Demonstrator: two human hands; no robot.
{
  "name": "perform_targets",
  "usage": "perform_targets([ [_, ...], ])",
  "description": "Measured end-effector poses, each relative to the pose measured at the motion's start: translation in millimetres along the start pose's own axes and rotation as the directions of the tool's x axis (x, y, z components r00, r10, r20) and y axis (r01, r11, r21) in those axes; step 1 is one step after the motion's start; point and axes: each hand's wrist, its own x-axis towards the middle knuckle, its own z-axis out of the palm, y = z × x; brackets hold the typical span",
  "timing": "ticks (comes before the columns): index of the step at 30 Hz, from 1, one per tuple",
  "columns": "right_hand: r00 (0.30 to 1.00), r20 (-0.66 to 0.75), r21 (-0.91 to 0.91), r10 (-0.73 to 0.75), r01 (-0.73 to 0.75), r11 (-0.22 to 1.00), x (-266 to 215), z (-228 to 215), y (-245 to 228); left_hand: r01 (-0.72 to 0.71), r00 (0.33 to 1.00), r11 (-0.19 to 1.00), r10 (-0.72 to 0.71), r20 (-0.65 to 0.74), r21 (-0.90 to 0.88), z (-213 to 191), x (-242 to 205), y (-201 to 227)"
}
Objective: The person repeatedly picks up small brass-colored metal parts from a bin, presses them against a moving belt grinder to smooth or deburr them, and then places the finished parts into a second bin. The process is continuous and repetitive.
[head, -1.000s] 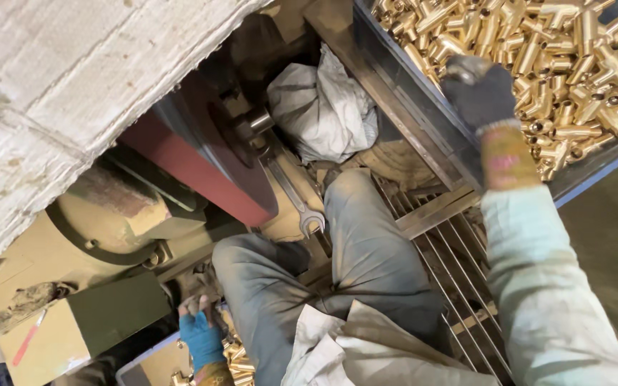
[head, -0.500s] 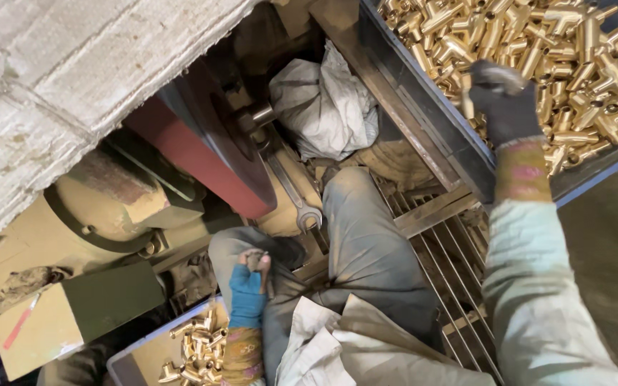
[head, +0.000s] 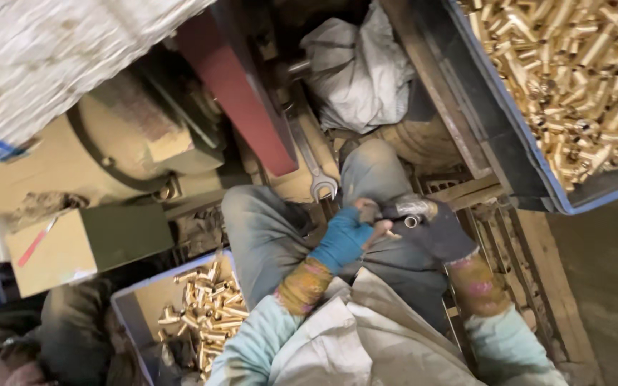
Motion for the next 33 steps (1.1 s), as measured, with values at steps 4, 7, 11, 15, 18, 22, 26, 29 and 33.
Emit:
perform_targets([
  [4, 0.991, 0.028, 0.274, 0.128, -0.131, 0.953, -6, 6, -9, -0.296, 0.954, 0.955, 0.295, 0.047, 0.021, -5, -2, -4],
  [7, 0.994, 0.002, 0.181, 0.110, -0.109, 0.978, 1, -1, -21, -0.134, 0.989, 0.960, 0.146, 0.029, -0.246, -11, 0, -13],
  [11, 0.995, 0.058, -0.099, 0.082, -0.076, 0.992, 12, -2, -44, -0.031, 1.000, 0.919, 0.029, -0.012, -0.394, -54, -2, -29],
  [15, 0.972, 0.153, -0.303, -0.176, 0.215, 0.928, 28, 31, -58, -0.187, 0.982, 0.961, 0.187, -0.018, -0.205, -93, 1, -35],
  [18, 0.951, 0.271, -0.489, -0.151, 0.271, 0.829, 37, 52, -58, -0.048, 0.999, 0.908, 0.048, -0.010, -0.416, -110, -31, -39],
  [22, 0.886, 0.436, -0.579, -0.160, 0.412, 0.704, 55, 77, -57, -0.143, 0.984, 0.942, 0.103, -0.144, -0.303, -115, -38, -43],
  [26, 0.940, 0.323, -0.179, -0.108, 0.173, 0.969, 67, 92, -63, -0.244, 0.952, 0.923, 0.169, -0.255, -0.298, -124, -31, -55],
  [29, 0.957, 0.290, 0.198, -0.012, -0.048, 0.979, 60, 85, -54, -0.176, 0.970, 0.895, 0.087, -0.226, -0.410, -132, -25, -61],
  [33, 0.982, 0.143, -0.060, -0.126, 0.135, 0.989, 51, 79, -33, -0.098, 0.974, 0.904, 0.002, -0.226, -0.417, -139, -21, -69],
])
